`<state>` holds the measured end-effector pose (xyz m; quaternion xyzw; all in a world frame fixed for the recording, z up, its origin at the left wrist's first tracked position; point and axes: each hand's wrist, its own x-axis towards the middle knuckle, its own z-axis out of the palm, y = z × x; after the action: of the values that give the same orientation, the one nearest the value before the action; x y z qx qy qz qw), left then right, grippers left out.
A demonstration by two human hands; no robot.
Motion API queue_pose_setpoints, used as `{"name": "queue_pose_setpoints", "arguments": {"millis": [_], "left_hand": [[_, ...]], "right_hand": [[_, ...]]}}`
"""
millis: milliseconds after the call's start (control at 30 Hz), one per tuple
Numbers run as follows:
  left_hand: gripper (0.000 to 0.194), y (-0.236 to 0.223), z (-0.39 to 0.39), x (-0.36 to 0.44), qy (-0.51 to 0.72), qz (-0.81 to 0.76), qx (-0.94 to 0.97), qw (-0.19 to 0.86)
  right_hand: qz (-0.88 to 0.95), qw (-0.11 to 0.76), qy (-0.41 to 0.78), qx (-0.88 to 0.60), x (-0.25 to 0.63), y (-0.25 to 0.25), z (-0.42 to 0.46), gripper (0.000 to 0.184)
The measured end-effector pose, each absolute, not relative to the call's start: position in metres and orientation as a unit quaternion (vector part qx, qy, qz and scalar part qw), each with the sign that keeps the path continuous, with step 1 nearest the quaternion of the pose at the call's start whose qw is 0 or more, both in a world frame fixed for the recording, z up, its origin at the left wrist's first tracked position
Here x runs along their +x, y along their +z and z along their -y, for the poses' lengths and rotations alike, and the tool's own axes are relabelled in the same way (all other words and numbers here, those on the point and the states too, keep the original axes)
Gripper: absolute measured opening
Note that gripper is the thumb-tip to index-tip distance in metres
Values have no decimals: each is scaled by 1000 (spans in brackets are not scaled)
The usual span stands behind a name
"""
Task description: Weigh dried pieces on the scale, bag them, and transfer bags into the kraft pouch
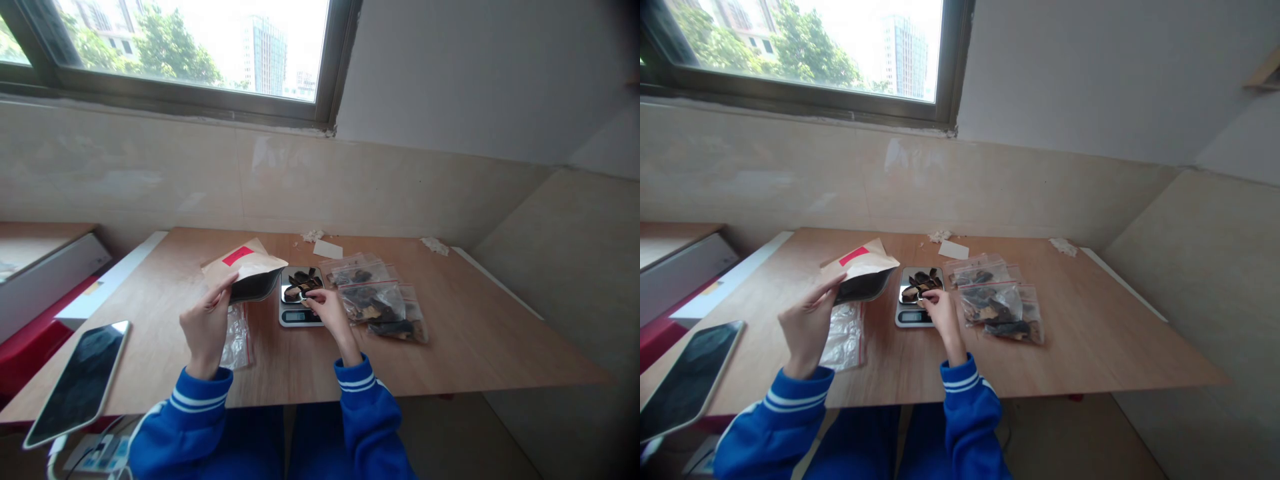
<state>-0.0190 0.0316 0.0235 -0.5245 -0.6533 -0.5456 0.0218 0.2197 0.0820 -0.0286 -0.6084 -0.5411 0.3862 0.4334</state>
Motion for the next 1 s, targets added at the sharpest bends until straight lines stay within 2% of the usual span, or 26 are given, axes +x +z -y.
{"name": "queue_pose_setpoints", "arguments": {"millis": [133, 267, 767, 1000], "left_hand": [[24, 24, -31, -19, -550, 650, -524, 14], [24, 24, -30, -20, -558, 646, -521, 9], [23, 21, -29, -22, -560, 647, -517, -2], [23, 21, -29, -21, -551, 653, -520, 9]], "right_hand": [[607, 381, 306, -626, 216, -19, -86, 24], [610, 391, 263, -637, 215, -19, -87, 29], [545, 485, 359, -582, 236, -37, -80, 27], [529, 521, 366, -561, 242, -39, -80, 31]]}}
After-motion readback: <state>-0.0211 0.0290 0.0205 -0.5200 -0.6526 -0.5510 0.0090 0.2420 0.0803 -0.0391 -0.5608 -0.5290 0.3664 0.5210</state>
